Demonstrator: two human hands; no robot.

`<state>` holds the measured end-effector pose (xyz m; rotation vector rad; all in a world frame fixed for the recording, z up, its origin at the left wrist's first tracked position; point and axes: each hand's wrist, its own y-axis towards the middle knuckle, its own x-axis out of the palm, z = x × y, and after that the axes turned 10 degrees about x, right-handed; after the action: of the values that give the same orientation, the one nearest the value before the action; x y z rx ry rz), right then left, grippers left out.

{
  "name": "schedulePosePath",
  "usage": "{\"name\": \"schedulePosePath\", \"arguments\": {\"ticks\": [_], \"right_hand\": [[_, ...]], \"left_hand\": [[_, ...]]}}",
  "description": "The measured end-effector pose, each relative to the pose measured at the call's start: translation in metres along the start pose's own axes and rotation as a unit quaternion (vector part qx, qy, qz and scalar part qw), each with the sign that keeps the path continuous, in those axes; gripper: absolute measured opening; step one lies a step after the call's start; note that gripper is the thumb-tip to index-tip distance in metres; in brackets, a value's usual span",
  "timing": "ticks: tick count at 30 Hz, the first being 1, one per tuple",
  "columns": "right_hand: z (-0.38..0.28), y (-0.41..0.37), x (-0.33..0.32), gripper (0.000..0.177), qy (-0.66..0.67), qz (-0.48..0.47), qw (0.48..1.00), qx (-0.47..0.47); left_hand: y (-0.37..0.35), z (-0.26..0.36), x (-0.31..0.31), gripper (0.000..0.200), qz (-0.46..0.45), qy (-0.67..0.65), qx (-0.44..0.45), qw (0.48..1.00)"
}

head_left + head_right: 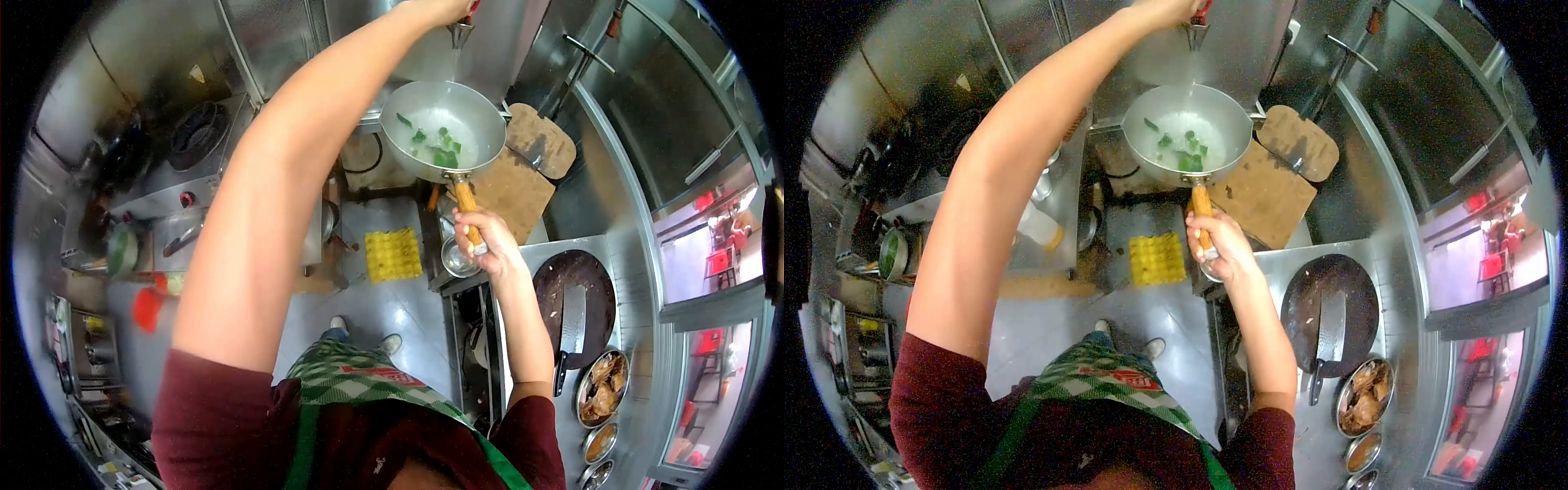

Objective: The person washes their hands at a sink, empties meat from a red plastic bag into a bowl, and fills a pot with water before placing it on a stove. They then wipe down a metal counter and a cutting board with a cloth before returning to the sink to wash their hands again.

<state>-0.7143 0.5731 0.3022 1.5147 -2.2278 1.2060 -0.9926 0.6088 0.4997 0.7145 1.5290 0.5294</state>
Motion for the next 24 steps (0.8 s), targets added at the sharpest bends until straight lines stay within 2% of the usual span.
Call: {"name": "schedulePosePath", "arguments": {"ticks": [3,7,8,13,16,19,22,24], "right_hand": [[-0.002,-0.003,0.003,0.016,-0.005,0.007,1.000,-0.009],[0.000,-0.001,0.002,0.017,-0.009,0.008,1.000,-0.003],[0.001,0.001,0.002,0.018,-0.004,0.006,1.000,0.000],[0.001,-0.003,0.003,0.021,0.003,0.011,1.000,0.004],[0.005,-0.002,0.000,0.023,0.010,0.012,1.000,0.003],[0.003,-0.005,0.003,0.022,0.001,0.017,1.000,0.008],[0.005,-0.005,0.003,0.023,0.001,0.013,1.000,0.013],[0.007,-0.003,0.000,0.024,0.010,0.030,0.999,0.021]], "left_hand": [[-0.018,0.003,-0.002,0.012,0.078,0.074,0.125,0.986],[-0.019,0.005,0.006,0.015,0.124,0.075,0.074,0.987],[-0.015,0.009,0.002,0.015,0.094,0.072,0.031,0.992],[-0.004,-0.001,0.011,0.018,0.037,0.091,-0.004,0.995],[-0.017,0.015,-0.004,0.015,0.039,0.097,0.046,0.993],[-0.029,0.025,-0.013,0.013,0.133,0.091,0.081,0.984],[-0.016,0.013,0.009,0.039,-0.021,0.079,-0.111,0.990],[-0.010,0.011,0.007,0.047,-0.073,0.080,-0.119,0.987]]}}
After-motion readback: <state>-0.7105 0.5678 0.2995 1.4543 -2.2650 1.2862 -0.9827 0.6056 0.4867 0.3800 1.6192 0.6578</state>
